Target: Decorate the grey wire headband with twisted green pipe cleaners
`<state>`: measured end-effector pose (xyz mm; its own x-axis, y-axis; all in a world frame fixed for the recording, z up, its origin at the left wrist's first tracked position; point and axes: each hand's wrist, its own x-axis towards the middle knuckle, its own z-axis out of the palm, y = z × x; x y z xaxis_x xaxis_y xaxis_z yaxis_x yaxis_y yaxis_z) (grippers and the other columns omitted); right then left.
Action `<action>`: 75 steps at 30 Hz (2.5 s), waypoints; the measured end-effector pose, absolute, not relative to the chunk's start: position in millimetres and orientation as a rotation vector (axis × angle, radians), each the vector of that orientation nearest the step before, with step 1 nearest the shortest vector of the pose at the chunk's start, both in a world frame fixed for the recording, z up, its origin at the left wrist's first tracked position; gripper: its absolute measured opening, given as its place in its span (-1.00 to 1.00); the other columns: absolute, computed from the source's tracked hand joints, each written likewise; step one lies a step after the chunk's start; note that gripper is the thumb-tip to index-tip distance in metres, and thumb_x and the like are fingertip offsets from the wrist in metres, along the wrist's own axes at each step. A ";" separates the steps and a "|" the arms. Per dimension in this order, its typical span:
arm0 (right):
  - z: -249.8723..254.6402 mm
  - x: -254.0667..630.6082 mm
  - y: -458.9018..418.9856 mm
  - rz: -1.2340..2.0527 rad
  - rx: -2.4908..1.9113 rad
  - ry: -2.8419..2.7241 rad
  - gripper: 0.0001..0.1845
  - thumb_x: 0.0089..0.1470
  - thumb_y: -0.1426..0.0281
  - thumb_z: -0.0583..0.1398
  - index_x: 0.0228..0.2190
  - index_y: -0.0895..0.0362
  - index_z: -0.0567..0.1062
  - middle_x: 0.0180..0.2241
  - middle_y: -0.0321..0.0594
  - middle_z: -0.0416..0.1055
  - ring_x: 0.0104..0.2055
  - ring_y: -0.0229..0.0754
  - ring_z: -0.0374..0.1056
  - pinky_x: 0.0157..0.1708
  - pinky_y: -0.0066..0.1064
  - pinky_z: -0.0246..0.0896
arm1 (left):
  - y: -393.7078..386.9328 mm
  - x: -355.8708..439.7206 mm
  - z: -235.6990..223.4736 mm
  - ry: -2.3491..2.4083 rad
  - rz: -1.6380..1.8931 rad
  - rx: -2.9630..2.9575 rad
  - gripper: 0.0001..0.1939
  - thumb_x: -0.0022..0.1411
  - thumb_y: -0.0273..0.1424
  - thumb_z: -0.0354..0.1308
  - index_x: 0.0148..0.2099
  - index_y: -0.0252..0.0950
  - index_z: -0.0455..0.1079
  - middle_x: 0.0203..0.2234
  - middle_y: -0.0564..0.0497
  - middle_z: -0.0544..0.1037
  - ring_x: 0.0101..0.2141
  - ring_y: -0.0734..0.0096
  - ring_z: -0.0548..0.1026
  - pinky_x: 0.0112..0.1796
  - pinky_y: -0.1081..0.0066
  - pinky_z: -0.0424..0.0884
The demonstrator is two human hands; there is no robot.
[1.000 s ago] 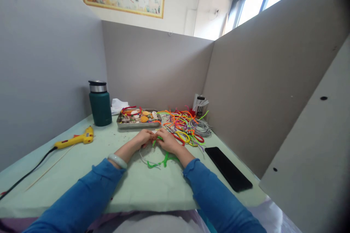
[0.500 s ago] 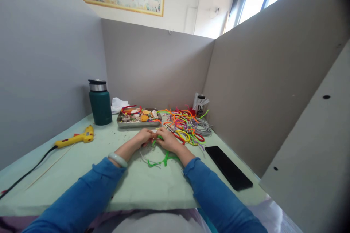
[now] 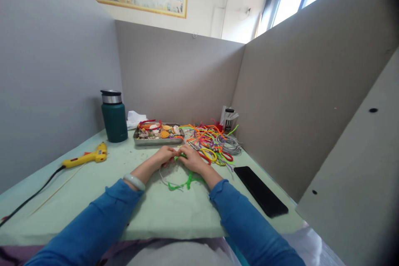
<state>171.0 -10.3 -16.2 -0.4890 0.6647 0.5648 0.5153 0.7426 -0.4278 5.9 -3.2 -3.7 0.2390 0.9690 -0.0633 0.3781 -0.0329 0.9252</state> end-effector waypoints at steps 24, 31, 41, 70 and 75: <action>-14.8 170.4 -6.2 0.283 -0.950 -2.094 -0.95 0.02 0.46 0.15 -0.47 0.15 0.40 -0.45 -0.30 0.31 -0.39 -0.27 0.19 -0.38 -0.47 0.05 | -8.1 4.6 -2.3 1.223 0.741 1.745 -0.65 0.00 -0.12 0.13 -0.51 -0.30 0.20 -0.71 0.17 0.25 -0.79 0.68 0.08 -0.74 0.52 -0.04; -15.2 170.7 -5.1 0.268 -0.984 -2.084 -0.94 0.01 0.45 0.15 -0.48 0.14 0.41 -0.46 -0.30 0.33 -0.39 -0.28 0.19 -0.38 -0.49 0.03 | -10.9 5.0 1.3 1.188 0.694 1.771 -0.76 -0.01 -0.23 0.11 -0.48 -0.30 0.21 -0.70 0.18 0.26 -0.79 0.66 0.09 -0.74 0.52 -0.03; -14.9 170.6 -5.5 0.244 -1.002 -2.079 -0.93 0.01 0.44 0.15 -0.49 0.14 0.41 -0.47 -0.31 0.33 -0.40 -0.28 0.19 -0.39 -0.49 0.02 | -13.8 6.6 4.3 1.189 0.688 1.784 -0.81 -0.01 -0.29 0.09 -0.49 -0.30 0.20 -0.71 0.19 0.24 -0.80 0.67 0.07 -0.75 0.52 -0.04; -13.9 170.3 -5.9 0.268 -1.059 -2.065 -0.94 0.00 0.42 0.15 -0.47 0.14 0.43 -0.48 -0.31 0.37 -0.43 -0.29 0.20 -0.44 -0.50 -0.01 | -17.3 7.4 6.9 1.206 0.699 1.767 -0.72 -0.02 -0.20 0.12 -0.52 -0.30 0.19 -0.73 0.20 0.19 -0.78 0.68 0.07 -0.74 0.53 -0.02; -14.2 170.1 -5.4 0.277 -1.077 -2.047 -0.92 0.01 0.41 0.15 -0.47 0.14 0.42 -0.48 -0.31 0.37 -0.43 -0.29 0.21 -0.44 -0.50 0.00 | -15.1 7.0 4.6 1.213 0.704 1.792 -0.73 0.00 -0.19 0.12 -0.49 -0.31 0.22 -0.72 0.20 0.20 -0.79 0.68 0.07 -0.74 0.53 -0.04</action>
